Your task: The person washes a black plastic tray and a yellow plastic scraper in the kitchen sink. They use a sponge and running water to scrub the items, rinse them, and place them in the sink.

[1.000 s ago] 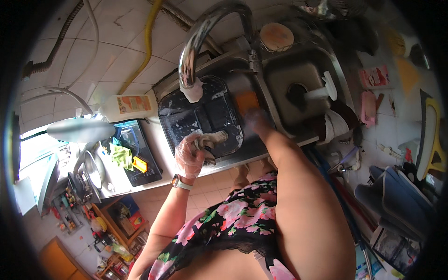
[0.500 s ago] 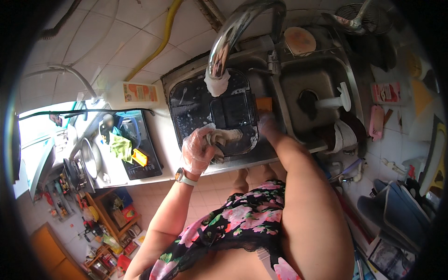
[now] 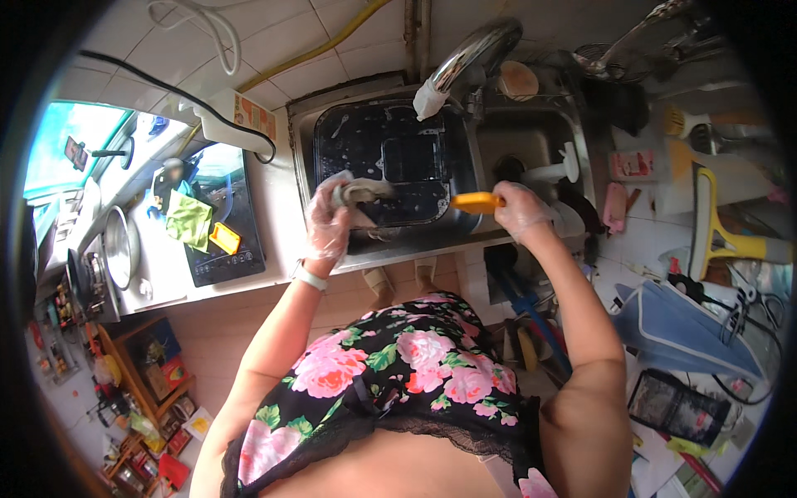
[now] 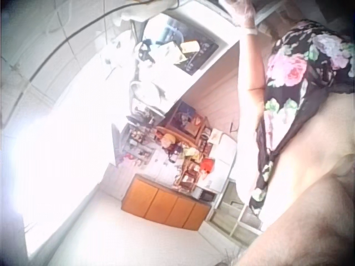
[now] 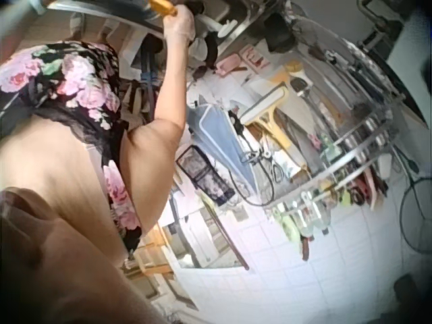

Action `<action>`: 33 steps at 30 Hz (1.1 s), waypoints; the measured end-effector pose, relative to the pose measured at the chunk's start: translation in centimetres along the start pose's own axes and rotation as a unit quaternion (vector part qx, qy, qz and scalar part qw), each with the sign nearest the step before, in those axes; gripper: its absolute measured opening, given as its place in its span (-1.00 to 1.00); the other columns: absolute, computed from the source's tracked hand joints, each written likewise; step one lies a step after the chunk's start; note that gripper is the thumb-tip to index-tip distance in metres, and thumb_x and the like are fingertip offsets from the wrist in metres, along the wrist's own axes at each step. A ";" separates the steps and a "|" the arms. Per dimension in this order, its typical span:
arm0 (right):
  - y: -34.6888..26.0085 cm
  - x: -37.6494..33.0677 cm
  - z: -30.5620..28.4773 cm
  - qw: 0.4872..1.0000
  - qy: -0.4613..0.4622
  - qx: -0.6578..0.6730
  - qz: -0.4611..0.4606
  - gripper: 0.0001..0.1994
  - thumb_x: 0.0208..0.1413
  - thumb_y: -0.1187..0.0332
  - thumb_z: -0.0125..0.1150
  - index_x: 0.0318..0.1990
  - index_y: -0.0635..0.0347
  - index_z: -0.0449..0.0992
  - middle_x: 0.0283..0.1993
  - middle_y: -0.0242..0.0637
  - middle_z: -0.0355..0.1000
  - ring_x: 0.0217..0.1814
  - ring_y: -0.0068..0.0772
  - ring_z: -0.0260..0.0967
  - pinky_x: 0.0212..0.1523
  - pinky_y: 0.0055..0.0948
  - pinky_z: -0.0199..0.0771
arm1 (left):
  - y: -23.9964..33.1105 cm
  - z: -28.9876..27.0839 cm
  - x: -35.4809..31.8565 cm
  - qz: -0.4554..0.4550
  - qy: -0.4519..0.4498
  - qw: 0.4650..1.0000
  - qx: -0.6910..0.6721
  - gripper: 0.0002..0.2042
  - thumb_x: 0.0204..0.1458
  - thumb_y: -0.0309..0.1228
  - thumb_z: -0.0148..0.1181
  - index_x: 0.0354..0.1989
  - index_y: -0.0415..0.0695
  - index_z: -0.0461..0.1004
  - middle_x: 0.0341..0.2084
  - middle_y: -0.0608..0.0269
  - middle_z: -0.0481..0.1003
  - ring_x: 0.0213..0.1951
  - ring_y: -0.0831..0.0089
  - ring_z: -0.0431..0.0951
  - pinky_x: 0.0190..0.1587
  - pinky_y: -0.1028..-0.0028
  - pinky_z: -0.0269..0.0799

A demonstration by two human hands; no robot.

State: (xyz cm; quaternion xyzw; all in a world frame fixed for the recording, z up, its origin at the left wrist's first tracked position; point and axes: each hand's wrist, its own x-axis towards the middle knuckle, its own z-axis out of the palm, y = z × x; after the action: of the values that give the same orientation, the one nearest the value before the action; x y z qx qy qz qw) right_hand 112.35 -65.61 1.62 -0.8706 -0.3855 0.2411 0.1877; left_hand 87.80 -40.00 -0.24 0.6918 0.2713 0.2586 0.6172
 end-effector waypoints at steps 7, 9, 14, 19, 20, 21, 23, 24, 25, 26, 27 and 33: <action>-2.2 -5.0 -0.6 0.869 -0.010 0.457 0.192 -0.87 0.15 0.49 0.21 -0.16 0.19 0.46 -0.41 -0.46 0.41 -0.57 -0.70 0.31 -0.55 -0.68 0.31 | 0.6 -5.1 -5.1 -0.134 0.028 0.977 -0.166 -0.48 0.09 -0.76 -0.11 0.25 -0.10 0.27 0.14 0.19 0.35 0.11 0.44 0.41 0.16 0.51 0.34; -5.5 -4.9 0.4 0.831 -0.005 0.522 0.190 -0.87 0.18 0.44 0.24 -0.16 0.14 0.45 -0.42 -0.47 0.42 -0.58 -0.71 0.31 -0.58 -0.71 0.28 | 0.7 -5.2 -5.6 -0.038 0.011 0.999 -0.037 -0.43 0.04 -0.78 -0.12 0.27 -0.10 0.26 0.14 0.16 0.38 0.07 0.39 0.45 0.13 0.49 0.37; -12.9 -2.4 6.5 0.855 0.002 0.500 0.135 -0.82 0.24 0.32 0.23 -0.10 0.18 0.45 -0.47 -0.45 0.43 -0.65 -0.68 0.31 -0.65 -0.69 0.26 | 4.1 -3.3 -4.1 0.249 -0.074 0.940 0.222 -0.48 0.00 -0.65 0.07 0.23 -0.17 0.32 0.14 -0.05 0.42 -0.03 0.07 0.54 0.08 0.26 0.45; -19.3 -0.3 10.4 0.886 0.079 0.457 0.033 -0.92 0.23 0.56 0.06 -0.16 0.19 0.40 -0.49 -0.42 0.42 -0.63 -0.63 0.32 -0.60 -0.58 0.34 | 5.1 -2.4 -3.4 0.257 -0.076 0.902 0.339 -0.35 -0.09 -0.53 0.20 0.30 -0.15 0.29 0.23 -0.05 0.35 0.10 -0.05 0.44 0.15 0.14 0.38; -20.0 -0.1 10.4 0.908 0.093 0.408 0.037 -0.94 0.22 0.52 0.10 -0.19 0.20 0.39 -0.50 -0.39 0.44 -0.64 -0.58 0.35 -0.60 -0.53 0.36 | 4.9 -2.9 -2.5 0.261 -0.058 0.898 0.350 -0.35 -0.09 -0.53 0.22 0.30 -0.16 0.29 0.26 -0.06 0.33 0.10 -0.08 0.42 0.16 0.13 0.37; -20.5 0.1 10.7 0.927 0.097 0.362 0.008 -0.94 0.22 0.49 0.13 -0.19 0.20 0.39 -0.50 -0.40 0.43 -0.65 -0.60 0.33 -0.61 -0.55 0.34 | 3.8 -3.7 -1.6 0.240 -0.043 0.909 0.339 -0.37 -0.06 -0.53 0.19 0.30 -0.16 0.29 0.25 -0.06 0.33 0.11 -0.11 0.41 0.14 0.13 0.38; -21.2 -0.5 11.0 0.956 0.111 0.267 -0.043 -0.91 0.22 0.44 0.18 -0.21 0.18 0.40 -0.52 -0.42 0.41 -0.67 -0.65 0.30 -0.64 -0.59 0.30 | 2.6 -5.0 -0.2 0.218 0.004 0.933 0.286 -0.43 0.00 -0.59 0.10 0.29 -0.17 0.30 0.18 -0.07 0.40 0.06 -0.09 0.46 0.12 0.14 0.40; -21.6 -0.8 11.2 0.964 0.105 0.238 -0.044 -0.90 0.23 0.42 0.19 -0.23 0.20 0.40 -0.55 -0.37 0.40 -0.67 -0.61 0.34 -0.62 -0.54 0.33 | 2.6 -5.8 0.6 0.201 0.009 0.945 0.259 -0.45 0.01 -0.61 0.07 0.27 -0.16 0.32 0.13 -0.07 0.45 0.04 -0.08 0.47 0.11 0.14 0.41; -21.6 -0.9 11.5 0.968 0.121 0.211 -0.063 -0.90 0.22 0.42 0.19 -0.23 0.20 0.40 -0.56 -0.36 0.40 -0.66 -0.59 0.35 -0.61 -0.53 0.34 | 2.7 -6.6 1.2 0.218 0.008 0.943 0.250 -0.49 0.02 -0.63 0.10 0.23 -0.15 0.36 0.06 -0.03 0.50 -0.05 -0.03 0.52 0.04 0.18 0.49; -21.5 -1.0 11.8 0.970 0.137 0.183 -0.083 -0.90 0.22 0.43 0.19 -0.23 0.21 0.39 -0.56 -0.35 0.40 -0.66 -0.57 0.37 -0.61 -0.52 0.36 | 2.9 -7.2 1.2 0.208 -0.002 0.946 0.248 -0.49 0.01 -0.64 0.10 0.22 -0.15 0.36 0.03 -0.03 0.52 -0.05 -0.02 0.52 0.05 0.19 0.49; -21.8 -1.0 12.0 0.973 0.146 0.159 -0.085 -0.87 0.19 0.41 0.21 -0.24 0.21 0.39 -0.53 -0.25 0.42 -0.60 -0.37 0.41 -0.56 -0.39 0.39 | 3.6 -7.6 0.9 0.199 -0.004 0.944 0.265 -0.50 0.02 -0.62 0.10 0.21 -0.14 0.37 0.02 -0.04 0.52 -0.02 -0.05 0.50 0.06 0.17 0.46; -24.4 -0.6 11.6 0.959 0.111 0.260 -0.035 -0.89 0.20 0.43 0.19 -0.23 0.21 0.38 -0.53 -0.24 0.44 -0.63 -0.37 0.45 -0.58 -0.38 0.42 | 4.2 -8.4 -1.8 0.236 0.031 0.912 0.334 -0.51 0.01 -0.58 0.15 0.20 -0.12 0.39 0.17 -0.05 0.42 0.09 -0.13 0.44 0.16 0.12 0.41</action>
State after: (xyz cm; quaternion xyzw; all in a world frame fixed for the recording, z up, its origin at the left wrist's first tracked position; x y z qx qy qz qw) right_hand 91.23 -48.99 4.85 -0.7992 -0.3167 0.2279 0.4573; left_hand 80.94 -35.61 4.80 0.8930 0.1895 0.3128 0.2622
